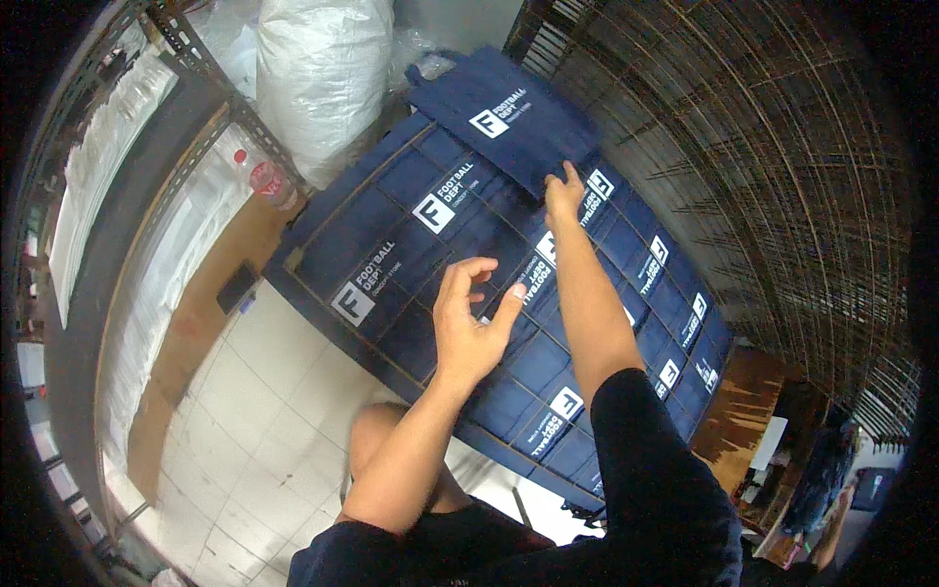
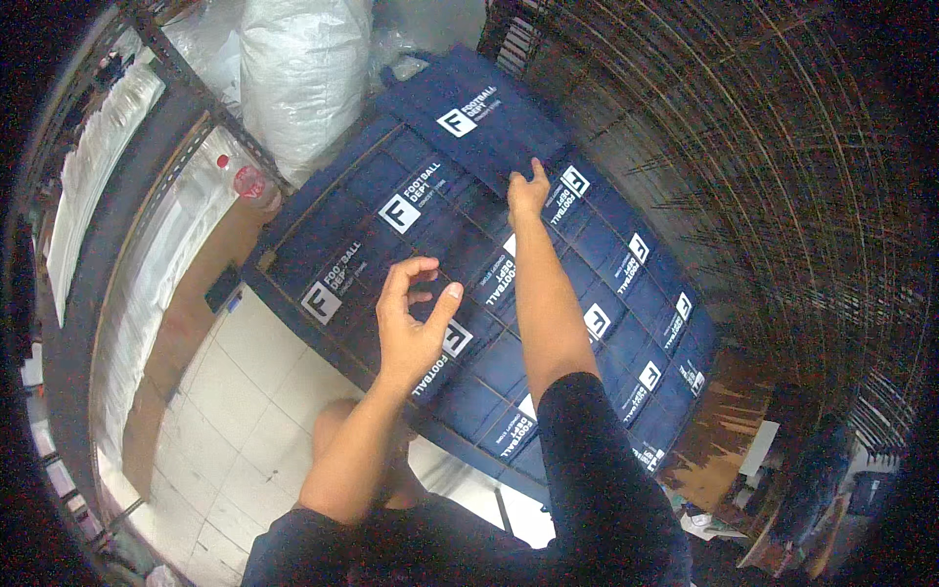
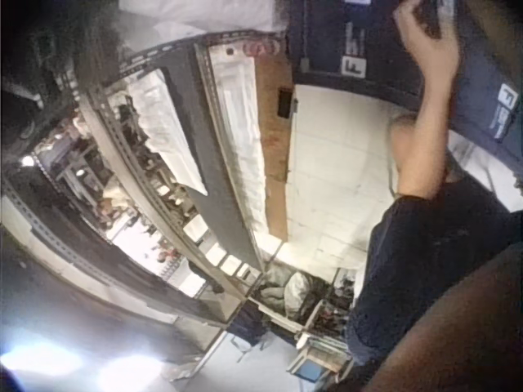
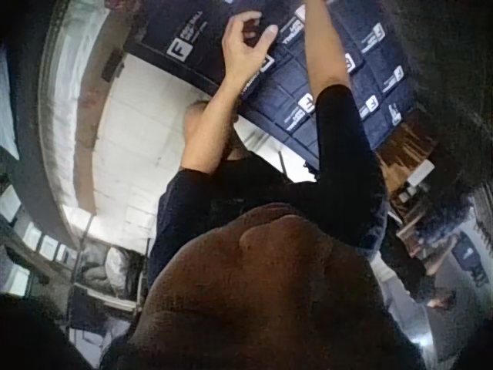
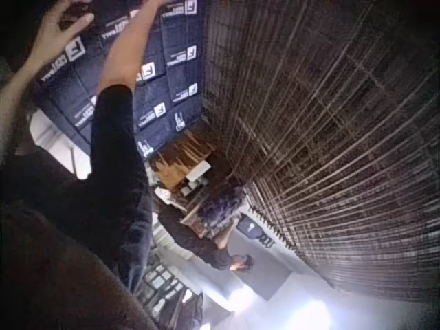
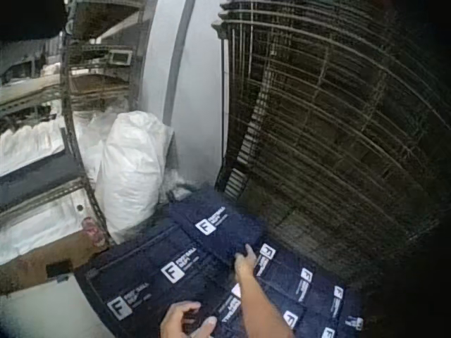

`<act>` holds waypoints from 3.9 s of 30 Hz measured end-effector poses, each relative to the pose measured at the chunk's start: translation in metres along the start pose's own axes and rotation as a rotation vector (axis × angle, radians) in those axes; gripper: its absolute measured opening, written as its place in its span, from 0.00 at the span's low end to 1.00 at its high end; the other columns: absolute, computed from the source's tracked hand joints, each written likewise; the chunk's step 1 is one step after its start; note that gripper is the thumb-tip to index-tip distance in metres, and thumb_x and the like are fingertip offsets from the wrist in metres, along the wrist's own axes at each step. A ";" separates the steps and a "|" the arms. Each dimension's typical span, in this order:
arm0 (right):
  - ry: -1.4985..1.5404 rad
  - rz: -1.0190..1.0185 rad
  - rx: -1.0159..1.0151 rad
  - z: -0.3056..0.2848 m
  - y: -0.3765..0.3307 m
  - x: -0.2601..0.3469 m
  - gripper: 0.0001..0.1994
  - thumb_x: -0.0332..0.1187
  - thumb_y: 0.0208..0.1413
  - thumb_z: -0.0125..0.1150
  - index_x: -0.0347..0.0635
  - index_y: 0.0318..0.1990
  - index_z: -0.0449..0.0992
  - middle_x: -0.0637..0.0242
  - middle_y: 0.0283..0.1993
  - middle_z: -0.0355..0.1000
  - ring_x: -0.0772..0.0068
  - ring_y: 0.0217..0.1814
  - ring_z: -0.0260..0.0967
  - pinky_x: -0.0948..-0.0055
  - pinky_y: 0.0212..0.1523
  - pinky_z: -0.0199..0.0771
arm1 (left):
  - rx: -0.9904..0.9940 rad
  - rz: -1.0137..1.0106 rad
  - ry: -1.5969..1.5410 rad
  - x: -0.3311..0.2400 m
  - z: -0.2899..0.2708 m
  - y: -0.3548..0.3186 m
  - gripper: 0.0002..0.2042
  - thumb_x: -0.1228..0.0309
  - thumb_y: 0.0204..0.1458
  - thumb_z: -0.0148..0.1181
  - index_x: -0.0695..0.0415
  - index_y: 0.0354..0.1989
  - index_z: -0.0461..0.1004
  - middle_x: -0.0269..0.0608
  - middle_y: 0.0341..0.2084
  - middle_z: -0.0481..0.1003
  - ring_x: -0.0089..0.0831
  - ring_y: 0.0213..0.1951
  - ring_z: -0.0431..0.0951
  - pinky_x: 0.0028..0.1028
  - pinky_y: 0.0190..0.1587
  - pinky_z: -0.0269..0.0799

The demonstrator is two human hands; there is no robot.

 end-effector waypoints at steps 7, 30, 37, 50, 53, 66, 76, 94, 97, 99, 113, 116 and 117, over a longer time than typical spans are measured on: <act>-0.209 0.053 -0.057 -0.022 0.021 -0.013 0.30 0.24 0.43 0.54 0.30 0.59 0.62 0.46 0.60 0.61 0.55 0.60 0.61 0.69 0.60 0.58 | 0.049 -0.050 0.062 0.008 -0.001 0.003 0.17 0.68 0.44 0.65 0.58 0.41 0.71 0.41 0.37 0.72 0.34 0.40 0.74 0.30 0.39 0.69; -0.538 -0.055 -0.065 -0.008 0.011 0.005 0.31 0.27 0.39 0.54 0.30 0.58 0.62 0.44 0.59 0.61 0.50 0.63 0.58 0.67 0.63 0.55 | 0.153 -0.058 0.086 0.004 0.011 -0.003 0.19 0.65 0.43 0.66 0.58 0.43 0.71 0.42 0.36 0.73 0.35 0.39 0.74 0.30 0.40 0.69; -0.517 -0.069 -0.079 -0.011 0.029 -0.013 0.32 0.28 0.40 0.54 0.30 0.58 0.62 0.43 0.59 0.61 0.50 0.64 0.56 0.65 0.63 0.55 | 0.162 -0.053 0.083 0.001 0.014 -0.002 0.18 0.66 0.43 0.66 0.59 0.41 0.72 0.42 0.36 0.73 0.34 0.39 0.75 0.30 0.39 0.69; -0.636 -0.087 -0.119 -0.013 0.021 -0.003 0.30 0.28 0.39 0.56 0.31 0.56 0.65 0.43 0.57 0.62 0.48 0.61 0.59 0.64 0.62 0.58 | 0.164 -0.039 0.099 0.007 0.016 -0.001 0.17 0.65 0.44 0.66 0.59 0.41 0.72 0.42 0.36 0.73 0.34 0.38 0.75 0.29 0.38 0.70; -0.662 -0.076 -0.126 -0.017 0.024 -0.005 0.26 0.27 0.38 0.56 0.34 0.52 0.70 0.45 0.53 0.68 0.49 0.58 0.64 0.64 0.59 0.62 | 0.168 -0.049 0.092 0.005 0.016 -0.002 0.17 0.65 0.44 0.66 0.59 0.41 0.72 0.42 0.35 0.73 0.33 0.38 0.75 0.29 0.37 0.69; -0.675 -0.089 -0.159 -0.024 0.025 -0.004 0.24 0.27 0.38 0.57 0.38 0.50 0.73 0.51 0.39 0.75 0.53 0.47 0.71 0.62 0.52 0.69 | 0.180 -0.054 0.104 0.008 0.017 -0.001 0.16 0.66 0.46 0.65 0.57 0.42 0.73 0.40 0.36 0.73 0.31 0.39 0.74 0.29 0.38 0.69; -0.681 -0.504 -0.192 -0.035 -0.043 0.039 0.28 0.28 0.42 0.58 0.35 0.55 0.63 0.44 0.49 0.64 0.42 0.53 0.61 0.57 0.55 0.62 | 0.148 -0.047 0.117 0.014 0.011 0.005 0.17 0.65 0.44 0.66 0.59 0.41 0.73 0.43 0.36 0.73 0.34 0.37 0.76 0.29 0.37 0.70; -0.673 -0.453 -0.738 -0.521 -0.394 0.127 0.26 0.20 0.44 0.56 0.42 0.56 0.66 0.62 0.39 0.69 0.70 0.37 0.69 0.74 0.37 0.71 | 0.304 0.089 0.054 0.033 0.040 -0.028 0.17 0.68 0.49 0.63 0.64 0.44 0.71 0.46 0.39 0.74 0.33 0.42 0.73 0.30 0.48 0.67; -0.501 -0.516 -0.961 -0.599 -0.450 0.161 0.21 0.20 0.48 0.55 0.38 0.52 0.68 0.65 0.37 0.67 0.78 0.36 0.68 0.79 0.34 0.70 | 0.372 0.132 0.145 0.048 0.048 -0.041 0.18 0.65 0.50 0.61 0.64 0.46 0.70 0.50 0.40 0.73 0.34 0.41 0.73 0.31 0.46 0.68; -0.717 -0.583 -1.176 -0.649 -0.495 0.184 0.18 0.21 0.48 0.56 0.38 0.50 0.69 0.66 0.37 0.68 0.78 0.35 0.68 0.79 0.34 0.69 | 0.404 0.184 0.206 0.045 0.057 -0.062 0.17 0.65 0.50 0.61 0.63 0.44 0.71 0.47 0.35 0.74 0.33 0.38 0.74 0.30 0.42 0.68; -0.868 -0.133 -0.957 -0.769 -0.533 0.134 0.43 0.41 0.41 0.66 0.48 0.65 0.50 0.54 0.70 0.40 0.45 0.68 0.47 0.57 0.60 0.59 | 1.333 0.032 0.193 -0.047 0.081 -0.380 0.17 0.72 0.44 0.65 0.57 0.44 0.72 0.37 0.34 0.74 0.22 0.31 0.72 0.22 0.33 0.69; -0.892 -0.341 -1.051 -0.771 -0.533 0.126 0.45 0.42 0.40 0.67 0.45 0.65 0.48 0.48 0.70 0.34 0.43 0.71 0.35 0.57 0.66 0.50 | 1.663 -0.223 0.245 -0.010 0.076 -0.465 0.19 0.67 0.48 0.64 0.62 0.46 0.70 0.37 0.32 0.74 0.21 0.29 0.71 0.21 0.32 0.68; -0.894 -0.347 -1.065 -0.771 -0.532 0.123 0.44 0.41 0.40 0.67 0.45 0.65 0.47 0.49 0.70 0.34 0.45 0.72 0.35 0.59 0.66 0.49 | 1.722 -0.239 0.337 0.007 0.074 -0.481 0.19 0.65 0.49 0.64 0.63 0.46 0.70 0.37 0.30 0.73 0.21 0.27 0.71 0.21 0.31 0.67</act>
Point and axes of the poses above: each hand's wrist, its own y-axis towards the middle knuckle, its own z-axis out of the palm, x = y × z, the point moved 5 cm from there along y, towards the middle knuckle
